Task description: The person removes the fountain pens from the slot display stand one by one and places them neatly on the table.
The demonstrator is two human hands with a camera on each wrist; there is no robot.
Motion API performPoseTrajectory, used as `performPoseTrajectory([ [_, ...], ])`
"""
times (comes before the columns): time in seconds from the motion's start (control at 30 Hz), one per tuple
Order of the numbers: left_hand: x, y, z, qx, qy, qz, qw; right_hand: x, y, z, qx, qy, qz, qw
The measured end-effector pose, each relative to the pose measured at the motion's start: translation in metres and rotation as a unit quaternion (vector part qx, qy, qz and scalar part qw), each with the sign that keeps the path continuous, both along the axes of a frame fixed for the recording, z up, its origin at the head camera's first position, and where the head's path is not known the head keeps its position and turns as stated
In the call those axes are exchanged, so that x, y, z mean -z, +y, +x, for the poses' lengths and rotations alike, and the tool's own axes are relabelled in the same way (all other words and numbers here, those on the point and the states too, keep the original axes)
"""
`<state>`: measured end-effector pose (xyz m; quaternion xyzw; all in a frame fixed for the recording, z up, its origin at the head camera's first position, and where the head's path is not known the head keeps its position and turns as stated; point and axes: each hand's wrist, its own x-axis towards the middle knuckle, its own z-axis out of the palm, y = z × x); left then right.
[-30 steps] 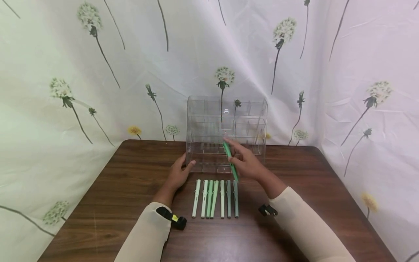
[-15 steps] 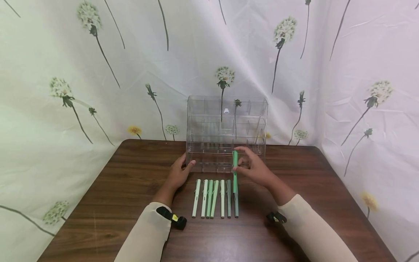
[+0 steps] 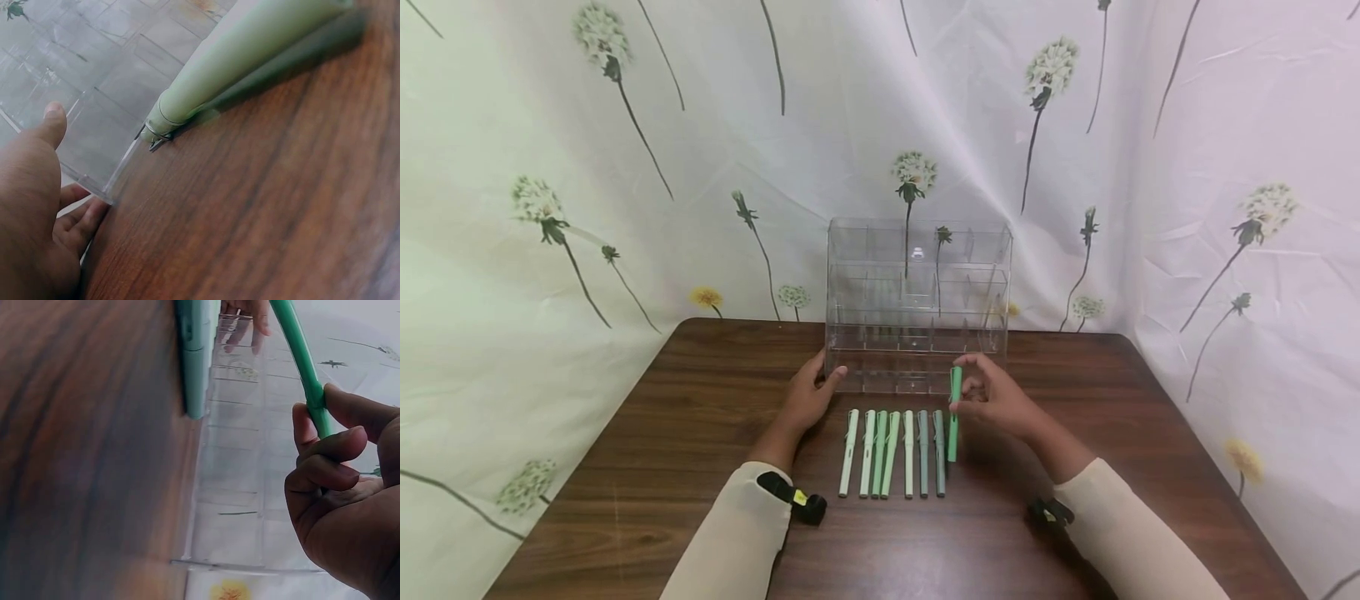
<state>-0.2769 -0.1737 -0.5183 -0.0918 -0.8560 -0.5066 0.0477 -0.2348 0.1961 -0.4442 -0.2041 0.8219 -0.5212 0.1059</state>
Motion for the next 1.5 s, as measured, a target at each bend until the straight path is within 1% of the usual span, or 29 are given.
performPoseTrajectory([
  [0.23,-0.001,0.0,0.002,-0.003,-0.006,-0.004,1.0,0.011,0.009,0.005,-0.005,-0.046,-0.003,0.9989],
  [0.4,-0.002,0.001,0.003,-0.008,-0.007,-0.008,0.9999,0.022,0.013,0.008,-0.007,-0.079,0.005,0.9968],
  [0.5,-0.002,0.001,0.003,-0.009,-0.007,-0.011,0.9999,0.027,0.015,0.008,-0.007,-0.092,0.004,0.9958],
  [0.7,-0.003,0.002,0.003,-0.008,-0.006,-0.013,0.9999,0.035,0.019,0.006,-0.019,-0.087,0.0,0.996],
  [0.9,-0.002,0.002,0.003,-0.01,-0.006,-0.007,0.9999,0.04,0.021,0.006,-0.035,-0.064,0.024,0.997],
  [1.2,0.001,0.001,0.001,-0.009,-0.002,-0.009,0.9999,0.045,0.021,0.006,-0.038,-0.046,0.033,0.9977],
  [1.37,0.001,0.001,0.0,-0.011,-0.002,-0.012,0.9999,0.05,0.021,0.004,-0.042,-0.036,0.029,0.998],
  [1.5,-0.001,0.002,0.001,-0.008,-0.004,-0.003,1.0,0.052,0.02,0.003,-0.042,-0.033,0.028,0.9982],
])
